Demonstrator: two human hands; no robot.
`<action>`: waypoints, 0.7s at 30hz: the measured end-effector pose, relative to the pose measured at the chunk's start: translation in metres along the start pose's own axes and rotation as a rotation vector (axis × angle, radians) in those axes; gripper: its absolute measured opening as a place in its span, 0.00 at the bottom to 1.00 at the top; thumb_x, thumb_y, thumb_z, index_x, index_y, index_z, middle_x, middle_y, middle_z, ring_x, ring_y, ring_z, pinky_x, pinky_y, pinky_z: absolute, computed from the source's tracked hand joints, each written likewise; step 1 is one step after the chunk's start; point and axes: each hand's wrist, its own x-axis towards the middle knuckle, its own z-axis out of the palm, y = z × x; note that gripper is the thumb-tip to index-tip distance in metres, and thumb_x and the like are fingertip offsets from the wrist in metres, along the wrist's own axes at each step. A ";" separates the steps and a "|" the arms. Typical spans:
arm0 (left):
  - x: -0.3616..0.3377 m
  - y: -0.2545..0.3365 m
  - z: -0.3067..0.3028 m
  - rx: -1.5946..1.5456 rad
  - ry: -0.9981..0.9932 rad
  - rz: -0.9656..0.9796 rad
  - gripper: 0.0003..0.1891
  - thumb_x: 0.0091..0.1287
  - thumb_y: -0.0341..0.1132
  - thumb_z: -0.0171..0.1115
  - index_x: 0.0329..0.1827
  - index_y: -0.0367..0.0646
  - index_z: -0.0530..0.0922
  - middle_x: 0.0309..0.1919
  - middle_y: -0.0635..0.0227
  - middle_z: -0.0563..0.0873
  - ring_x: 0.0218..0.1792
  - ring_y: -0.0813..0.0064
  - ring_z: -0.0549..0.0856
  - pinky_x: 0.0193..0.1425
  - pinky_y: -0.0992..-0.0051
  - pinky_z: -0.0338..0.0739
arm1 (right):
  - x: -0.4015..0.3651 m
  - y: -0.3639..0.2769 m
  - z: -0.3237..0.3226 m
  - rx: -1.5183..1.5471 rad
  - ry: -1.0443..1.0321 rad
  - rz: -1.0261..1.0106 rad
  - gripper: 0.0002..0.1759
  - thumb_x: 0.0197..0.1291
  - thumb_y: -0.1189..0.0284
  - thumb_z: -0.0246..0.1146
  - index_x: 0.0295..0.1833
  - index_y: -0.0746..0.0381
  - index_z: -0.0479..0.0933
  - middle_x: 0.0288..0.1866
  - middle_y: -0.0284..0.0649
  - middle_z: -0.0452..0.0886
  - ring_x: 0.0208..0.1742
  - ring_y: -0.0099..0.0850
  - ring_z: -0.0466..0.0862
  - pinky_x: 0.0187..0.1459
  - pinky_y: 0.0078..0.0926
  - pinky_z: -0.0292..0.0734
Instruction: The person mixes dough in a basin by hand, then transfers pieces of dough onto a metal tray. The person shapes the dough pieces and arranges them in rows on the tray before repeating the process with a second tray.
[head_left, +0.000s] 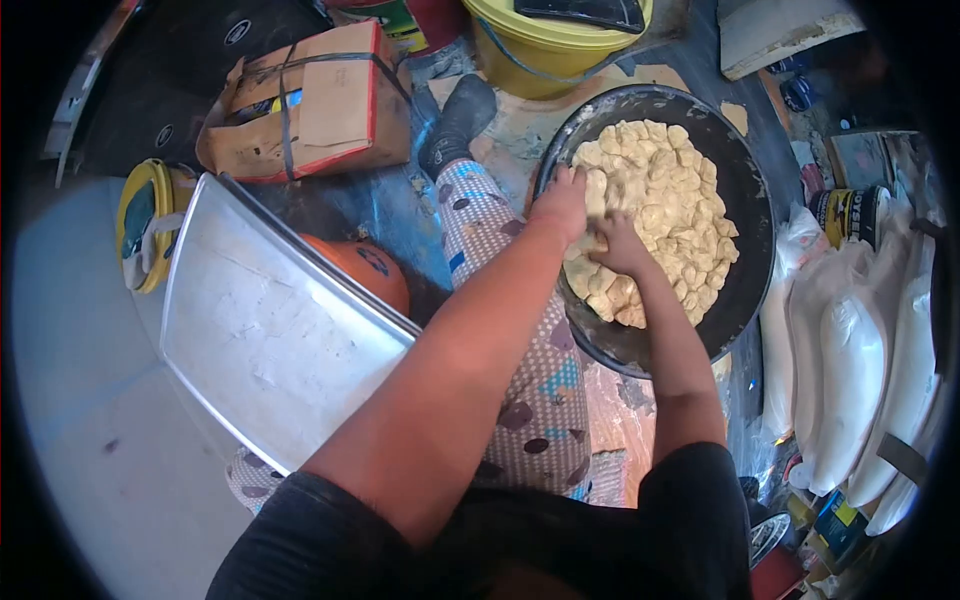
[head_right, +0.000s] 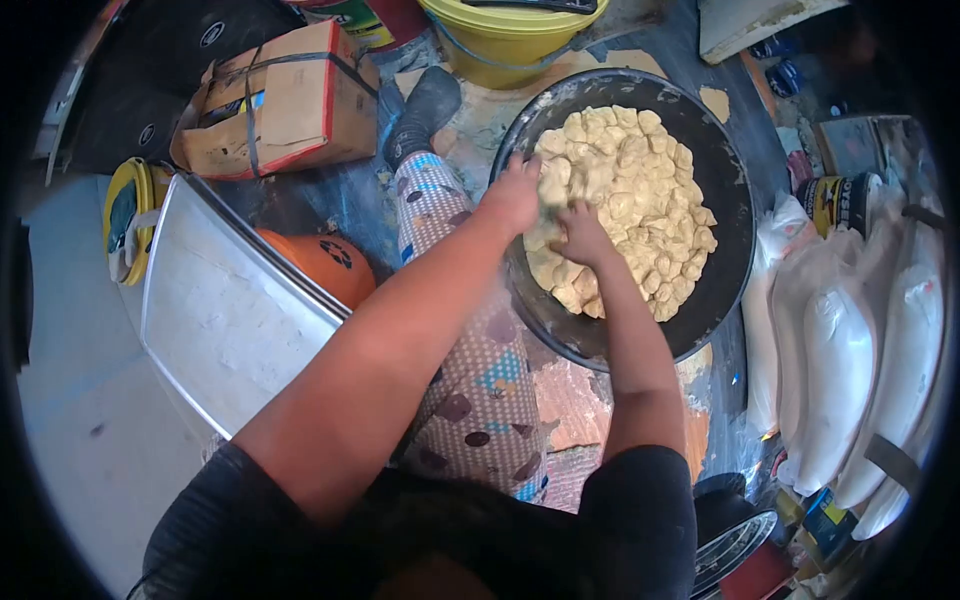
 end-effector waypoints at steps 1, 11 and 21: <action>0.008 -0.003 0.011 0.019 0.018 -0.027 0.43 0.54 0.22 0.55 0.76 0.46 0.51 0.73 0.42 0.51 0.65 0.45 0.71 0.67 0.61 0.69 | -0.008 0.002 -0.021 0.150 -0.273 -0.054 0.26 0.43 0.62 0.73 0.50 0.59 0.81 0.60 0.46 0.75 0.58 0.40 0.76 0.58 0.39 0.71; 0.026 0.001 0.010 -0.231 0.024 -0.203 0.42 0.57 0.27 0.57 0.76 0.42 0.50 0.72 0.48 0.53 0.67 0.50 0.69 0.68 0.63 0.68 | 0.064 -0.017 0.012 -0.061 0.274 0.602 0.48 0.50 0.43 0.64 0.75 0.45 0.55 0.73 0.52 0.57 0.74 0.57 0.55 0.67 0.68 0.49; 0.050 -0.017 0.014 0.103 -0.483 0.012 0.37 0.51 0.40 0.64 0.69 0.49 0.66 0.72 0.54 0.62 0.69 0.48 0.66 0.68 0.57 0.64 | 0.001 0.082 -0.051 0.492 0.277 0.443 0.35 0.52 0.51 0.69 0.63 0.57 0.73 0.69 0.55 0.64 0.66 0.47 0.71 0.60 0.40 0.70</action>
